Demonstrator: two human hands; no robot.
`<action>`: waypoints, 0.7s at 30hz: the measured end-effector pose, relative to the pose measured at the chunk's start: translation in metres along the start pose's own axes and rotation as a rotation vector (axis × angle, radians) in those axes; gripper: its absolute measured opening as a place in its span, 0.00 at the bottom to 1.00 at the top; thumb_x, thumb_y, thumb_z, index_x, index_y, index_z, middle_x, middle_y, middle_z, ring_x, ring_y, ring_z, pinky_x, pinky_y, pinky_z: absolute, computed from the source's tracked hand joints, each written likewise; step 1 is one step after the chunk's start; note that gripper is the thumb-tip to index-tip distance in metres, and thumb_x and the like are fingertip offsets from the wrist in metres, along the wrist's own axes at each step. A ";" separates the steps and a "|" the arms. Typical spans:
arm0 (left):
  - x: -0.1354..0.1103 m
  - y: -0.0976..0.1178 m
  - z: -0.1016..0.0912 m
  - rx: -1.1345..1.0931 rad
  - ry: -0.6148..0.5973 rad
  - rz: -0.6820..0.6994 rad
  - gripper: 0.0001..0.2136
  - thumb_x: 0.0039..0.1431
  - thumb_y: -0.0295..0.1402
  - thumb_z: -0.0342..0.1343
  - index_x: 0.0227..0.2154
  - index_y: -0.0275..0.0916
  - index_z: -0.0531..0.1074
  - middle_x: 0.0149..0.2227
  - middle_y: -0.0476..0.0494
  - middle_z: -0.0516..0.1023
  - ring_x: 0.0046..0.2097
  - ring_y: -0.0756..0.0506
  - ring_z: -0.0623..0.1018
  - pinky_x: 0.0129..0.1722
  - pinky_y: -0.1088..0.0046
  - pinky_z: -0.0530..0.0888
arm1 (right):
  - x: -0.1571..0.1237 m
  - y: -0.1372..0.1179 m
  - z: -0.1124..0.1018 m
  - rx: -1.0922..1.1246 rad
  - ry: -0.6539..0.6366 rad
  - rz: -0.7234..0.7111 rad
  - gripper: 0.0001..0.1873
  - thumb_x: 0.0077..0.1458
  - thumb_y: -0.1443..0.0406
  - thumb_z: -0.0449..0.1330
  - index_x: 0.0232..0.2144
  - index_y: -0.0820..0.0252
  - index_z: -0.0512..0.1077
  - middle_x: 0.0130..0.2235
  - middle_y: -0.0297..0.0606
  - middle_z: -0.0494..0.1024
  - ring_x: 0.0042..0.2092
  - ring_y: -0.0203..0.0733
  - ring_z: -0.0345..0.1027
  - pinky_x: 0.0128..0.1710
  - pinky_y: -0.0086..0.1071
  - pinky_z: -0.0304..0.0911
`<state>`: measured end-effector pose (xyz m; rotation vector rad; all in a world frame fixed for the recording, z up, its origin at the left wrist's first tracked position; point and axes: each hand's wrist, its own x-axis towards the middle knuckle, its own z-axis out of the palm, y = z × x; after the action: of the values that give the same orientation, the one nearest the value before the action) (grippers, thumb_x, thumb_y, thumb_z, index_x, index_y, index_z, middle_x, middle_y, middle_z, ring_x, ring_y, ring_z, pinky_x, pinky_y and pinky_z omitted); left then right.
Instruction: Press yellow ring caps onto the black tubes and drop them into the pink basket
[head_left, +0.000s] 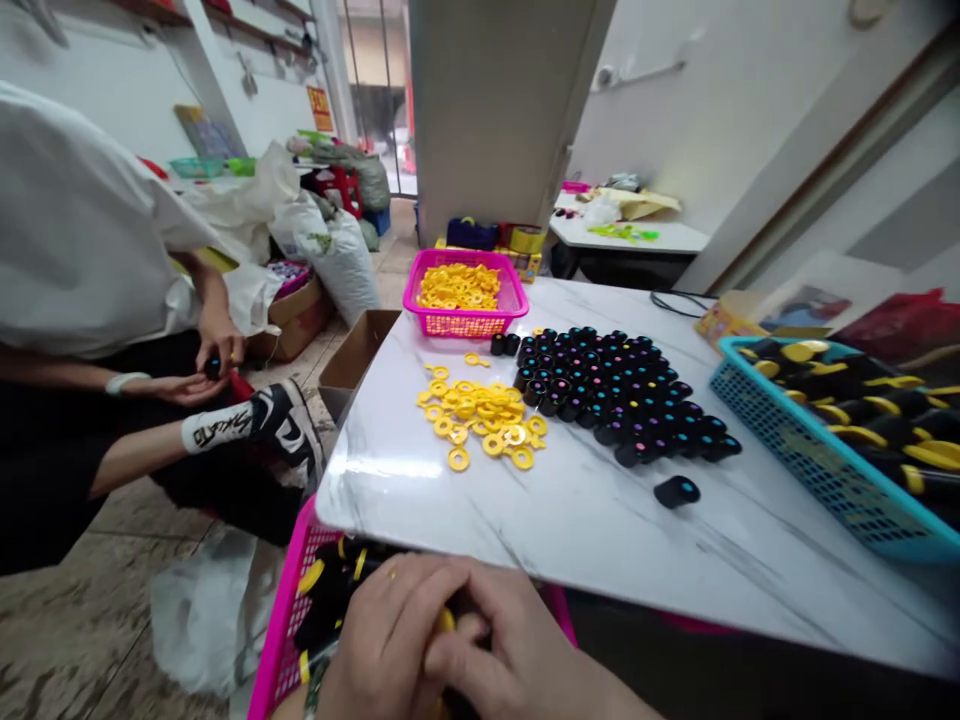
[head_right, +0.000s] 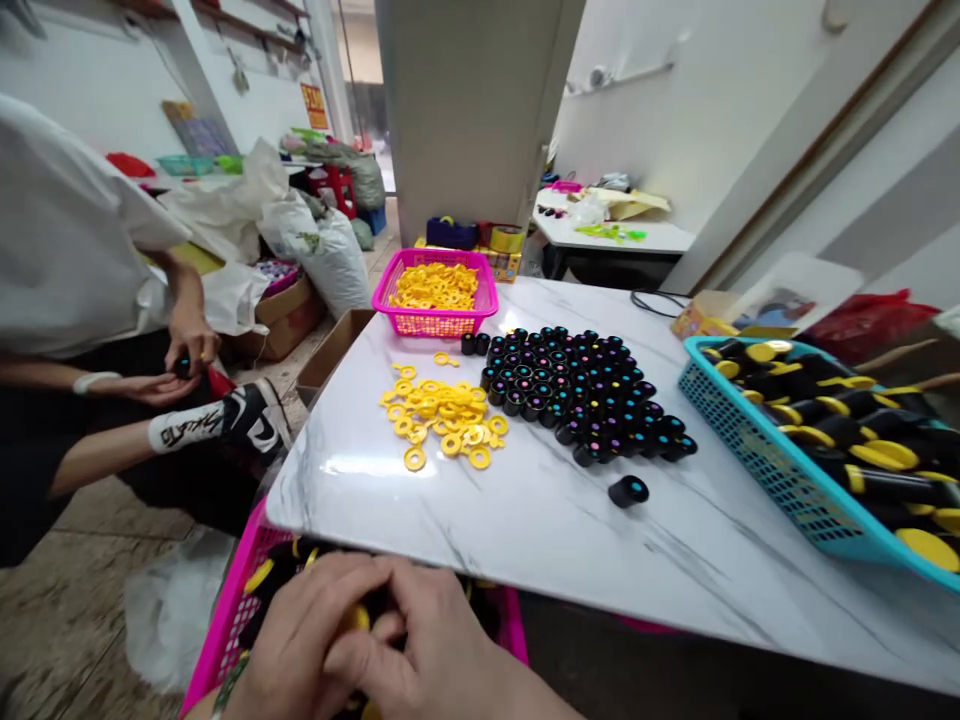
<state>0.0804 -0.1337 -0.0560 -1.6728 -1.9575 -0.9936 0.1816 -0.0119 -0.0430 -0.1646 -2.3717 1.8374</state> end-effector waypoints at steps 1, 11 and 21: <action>-0.009 -0.006 0.001 0.064 -0.006 0.058 0.10 0.63 0.33 0.48 0.43 0.36 0.70 0.36 0.41 0.79 0.39 0.46 0.78 0.39 0.72 0.75 | -0.001 0.004 -0.004 -0.067 0.004 -0.045 0.13 0.54 0.60 0.59 0.42 0.59 0.69 0.32 0.34 0.74 0.25 0.33 0.64 0.22 0.24 0.60; -0.052 -0.037 0.008 0.277 -0.141 0.156 0.23 0.58 0.49 0.52 0.46 0.34 0.70 0.40 0.36 0.79 0.35 0.44 0.80 0.29 0.73 0.77 | 0.026 0.040 -0.094 -1.194 0.449 -0.114 0.08 0.59 0.63 0.57 0.36 0.61 0.73 0.35 0.44 0.76 0.42 0.49 0.66 0.40 0.38 0.63; 0.056 0.009 0.049 -0.384 -0.321 0.061 0.06 0.62 0.33 0.50 0.37 0.40 0.71 0.32 0.45 0.76 0.31 0.50 0.76 0.30 0.78 0.73 | -0.063 0.039 -0.088 -1.249 0.349 0.005 0.37 0.52 0.49 0.60 0.55 0.70 0.60 0.40 0.46 0.71 0.41 0.51 0.62 0.38 0.41 0.61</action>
<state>0.0847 -0.0592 -0.0481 -2.2076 -1.9837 -1.1990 0.2589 0.0712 -0.0614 -0.5301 -2.7918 0.0567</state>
